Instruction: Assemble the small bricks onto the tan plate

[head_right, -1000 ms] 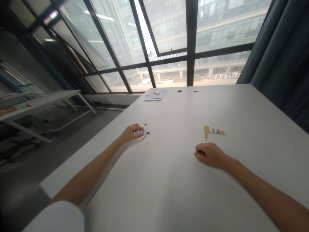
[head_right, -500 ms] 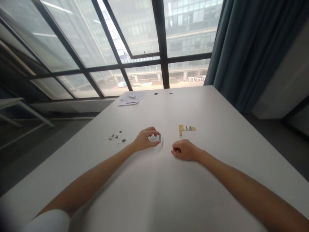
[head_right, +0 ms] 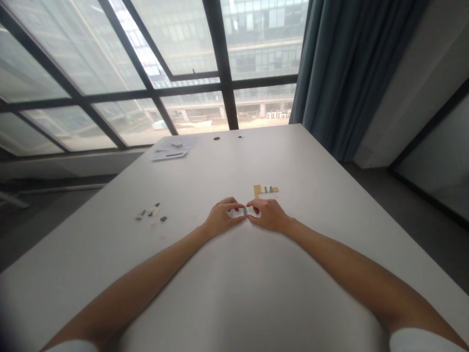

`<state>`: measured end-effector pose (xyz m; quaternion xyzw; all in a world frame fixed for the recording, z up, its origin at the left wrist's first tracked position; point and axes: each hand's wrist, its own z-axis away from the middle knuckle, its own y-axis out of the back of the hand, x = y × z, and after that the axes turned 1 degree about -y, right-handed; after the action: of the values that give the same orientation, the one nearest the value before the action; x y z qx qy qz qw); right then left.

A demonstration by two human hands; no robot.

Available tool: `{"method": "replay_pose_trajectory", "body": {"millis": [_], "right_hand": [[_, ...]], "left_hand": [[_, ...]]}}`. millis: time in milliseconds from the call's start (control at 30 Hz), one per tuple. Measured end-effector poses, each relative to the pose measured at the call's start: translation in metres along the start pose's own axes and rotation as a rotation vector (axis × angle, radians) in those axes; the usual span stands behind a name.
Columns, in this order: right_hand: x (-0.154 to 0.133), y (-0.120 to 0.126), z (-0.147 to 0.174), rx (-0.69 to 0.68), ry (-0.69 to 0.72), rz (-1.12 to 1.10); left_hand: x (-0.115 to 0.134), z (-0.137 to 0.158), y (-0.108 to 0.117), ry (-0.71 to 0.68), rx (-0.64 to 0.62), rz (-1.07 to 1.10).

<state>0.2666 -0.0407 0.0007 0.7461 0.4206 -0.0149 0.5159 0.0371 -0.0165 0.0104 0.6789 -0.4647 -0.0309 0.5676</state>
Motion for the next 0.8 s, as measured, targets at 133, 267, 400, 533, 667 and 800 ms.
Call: {"method": "replay_pose_trajectory", "body": {"millis": [133,267,400,533,667,800], "right_hand": [[-0.0030,0.0000,-0.0004,-0.007,0.001,0.002],[-0.0015,0.0003,0.0005,0.000,0.010,-0.011],[0.0008,-0.0001,0.0014,0.003,0.014,-0.033],[0.0017,-0.0003,0.0010,0.005,0.005,-0.049],[0.0024,-0.0010,0.0007,0.015,0.013,-0.060],[0.0028,-0.0019,0.0004,0.026,0.019,-0.063]], "left_hand": [[-0.0048,-0.0006,-0.0022,-0.006,0.013,0.028],[-0.0059,-0.0011,-0.0050,-0.014,0.020,0.045],[-0.0055,-0.0008,-0.0070,-0.015,0.047,0.068],[-0.0071,-0.0006,-0.0077,-0.034,0.058,0.103],[-0.0084,-0.0003,-0.0073,-0.039,0.047,0.117],[-0.0070,-0.0001,-0.0067,-0.031,0.041,0.122]]}}
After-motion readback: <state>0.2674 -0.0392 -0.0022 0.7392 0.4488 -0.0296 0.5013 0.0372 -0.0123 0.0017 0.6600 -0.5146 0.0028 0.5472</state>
